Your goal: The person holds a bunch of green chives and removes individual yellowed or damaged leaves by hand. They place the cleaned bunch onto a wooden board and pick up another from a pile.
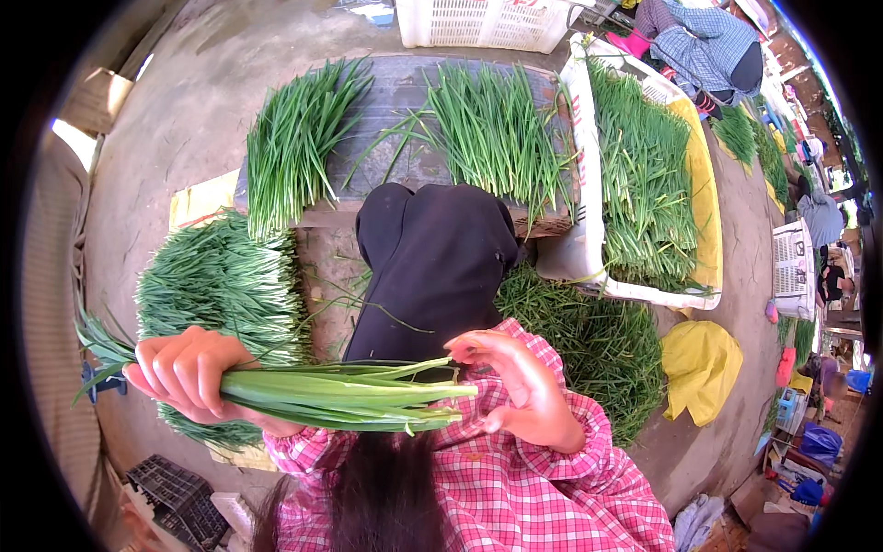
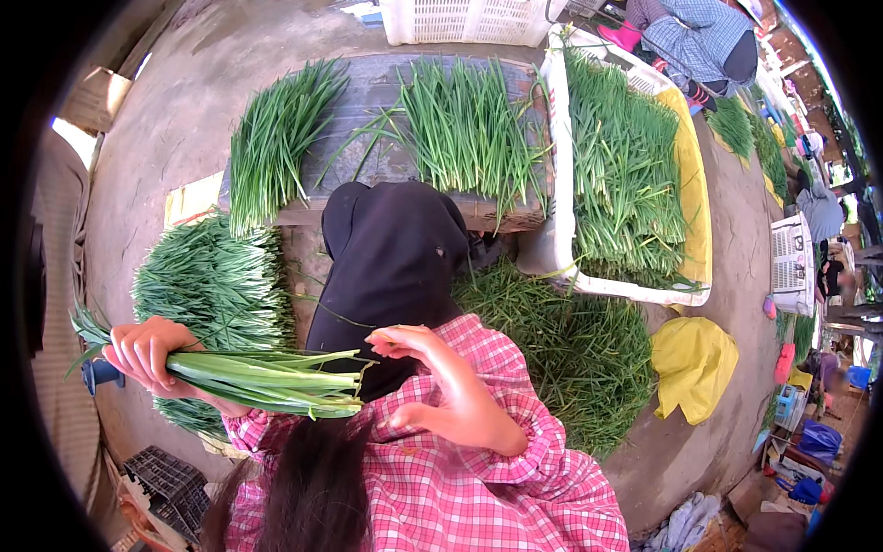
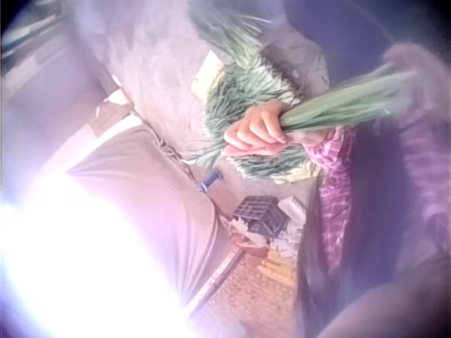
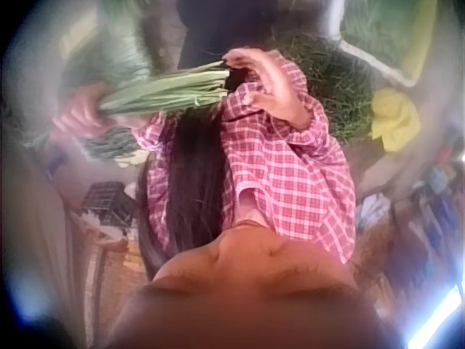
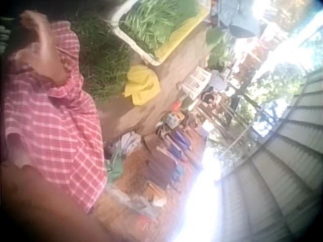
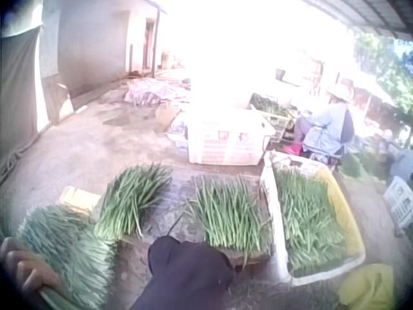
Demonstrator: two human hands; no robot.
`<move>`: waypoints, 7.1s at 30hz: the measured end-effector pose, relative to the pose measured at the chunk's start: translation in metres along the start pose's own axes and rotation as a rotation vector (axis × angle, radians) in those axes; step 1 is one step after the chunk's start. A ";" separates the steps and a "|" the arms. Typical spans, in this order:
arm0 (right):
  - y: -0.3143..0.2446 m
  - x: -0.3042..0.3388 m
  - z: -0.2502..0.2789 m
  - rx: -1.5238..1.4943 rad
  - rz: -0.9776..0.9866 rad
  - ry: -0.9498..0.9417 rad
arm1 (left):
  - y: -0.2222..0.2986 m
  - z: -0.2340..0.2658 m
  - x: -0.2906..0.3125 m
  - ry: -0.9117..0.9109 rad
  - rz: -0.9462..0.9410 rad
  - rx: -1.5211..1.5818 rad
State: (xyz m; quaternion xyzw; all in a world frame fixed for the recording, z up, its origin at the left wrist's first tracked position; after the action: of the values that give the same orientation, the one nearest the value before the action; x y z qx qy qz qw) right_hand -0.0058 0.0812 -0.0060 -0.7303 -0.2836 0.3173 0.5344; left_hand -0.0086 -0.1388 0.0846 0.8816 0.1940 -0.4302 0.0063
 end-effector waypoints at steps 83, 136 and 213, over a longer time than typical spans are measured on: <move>0.034 -0.011 0.045 -0.132 -0.188 0.082 | -0.008 0.033 0.027 0.531 0.042 0.017; -0.010 -0.023 0.001 -0.272 -0.064 -0.233 | -0.045 0.015 0.023 0.333 0.124 0.013; 0.051 0.025 -0.029 -0.879 -0.328 -0.305 | -0.056 0.042 0.033 0.333 0.204 -0.093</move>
State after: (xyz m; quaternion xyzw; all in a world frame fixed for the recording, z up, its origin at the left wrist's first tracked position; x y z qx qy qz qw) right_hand 0.0360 0.0687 -0.0521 -0.7777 -0.5768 0.1824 0.1710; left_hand -0.0412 -0.0832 0.0417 0.9544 0.1214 -0.2663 0.0584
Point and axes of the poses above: each hand's wrist, its own x-axis away from the middle knuckle, its own z-axis out of the back of the hand, y = z × x, the point moved 9 cm from there along -x, towards the middle knuckle, and after that the axes turned 15 degrees about -y, right-handed, at the moved point
